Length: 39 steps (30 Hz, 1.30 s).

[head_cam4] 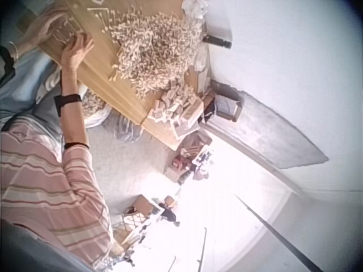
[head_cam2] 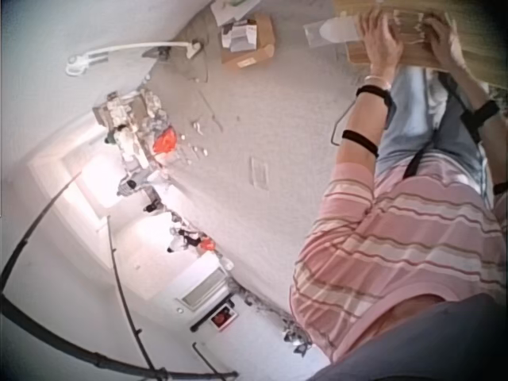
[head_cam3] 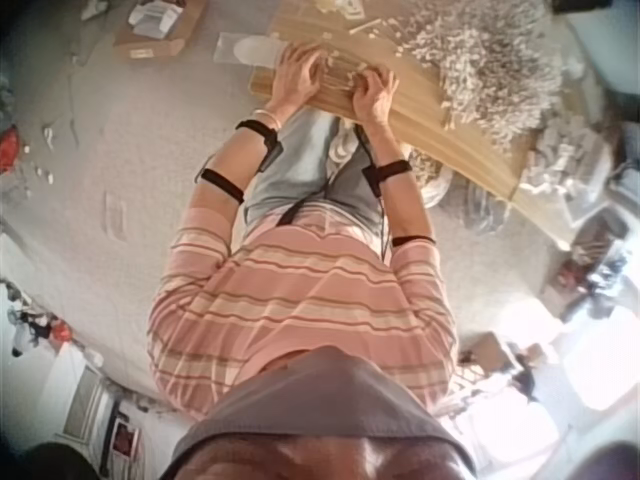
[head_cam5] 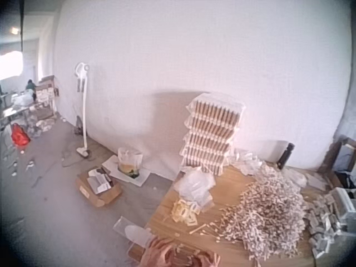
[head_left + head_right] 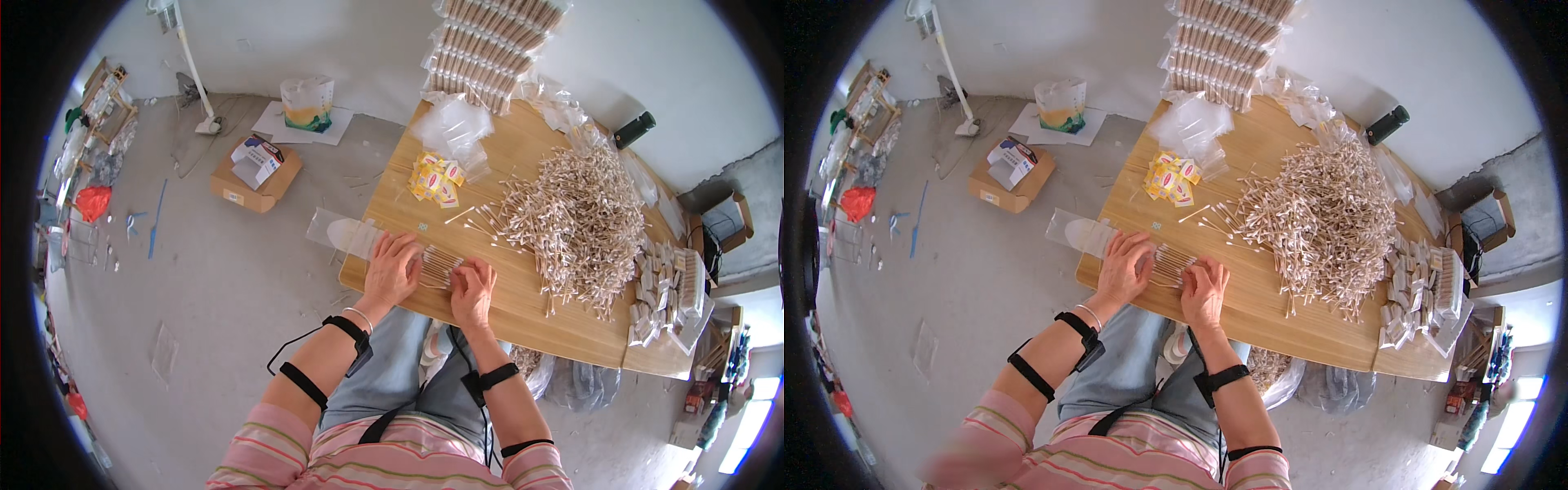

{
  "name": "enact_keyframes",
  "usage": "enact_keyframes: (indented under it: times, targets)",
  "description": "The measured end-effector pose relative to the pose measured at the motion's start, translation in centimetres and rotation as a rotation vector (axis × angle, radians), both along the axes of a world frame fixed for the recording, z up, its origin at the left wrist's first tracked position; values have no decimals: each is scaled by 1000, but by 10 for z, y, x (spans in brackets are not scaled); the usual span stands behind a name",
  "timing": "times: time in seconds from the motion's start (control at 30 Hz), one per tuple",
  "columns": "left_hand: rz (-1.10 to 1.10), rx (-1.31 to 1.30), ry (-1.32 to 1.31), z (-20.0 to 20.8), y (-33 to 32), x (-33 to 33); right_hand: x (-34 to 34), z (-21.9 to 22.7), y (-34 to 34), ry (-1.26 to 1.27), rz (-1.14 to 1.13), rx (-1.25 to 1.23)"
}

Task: Packaging counted cotton swabs into plastic bags.

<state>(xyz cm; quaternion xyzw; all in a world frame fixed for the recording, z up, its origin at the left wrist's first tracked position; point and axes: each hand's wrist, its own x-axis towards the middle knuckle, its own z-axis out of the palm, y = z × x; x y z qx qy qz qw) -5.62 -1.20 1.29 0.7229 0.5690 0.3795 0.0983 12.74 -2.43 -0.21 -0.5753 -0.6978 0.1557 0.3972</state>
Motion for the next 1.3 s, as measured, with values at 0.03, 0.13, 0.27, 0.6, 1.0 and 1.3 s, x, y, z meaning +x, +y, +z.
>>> enact_keyframes:
  times: [0.03, 0.13, 0.27, 0.6, 1.0, 1.3]
  targets:
    - [3, -1, 1, -1, -1, -1, -1, 4, 1, -43, 24, 7]
    - [15, 33, -44, -4, 0, -2, 0, 17, 8, -96, 65, -13]
    - [33, 1, -207, -8, 2, -5, 1, 25, 22, -195, 105, -153]
    - [57, -2, -245, -12, 3, -6, 11, 23, 38, -189, 96, -344]
    - [36, -30, -77, -7, 4, -1, 4, 27, 41, -520, 187, -148]
    - [53, -69, -52, -8, 5, -1, -1, 28, 41, -352, 227, -224]
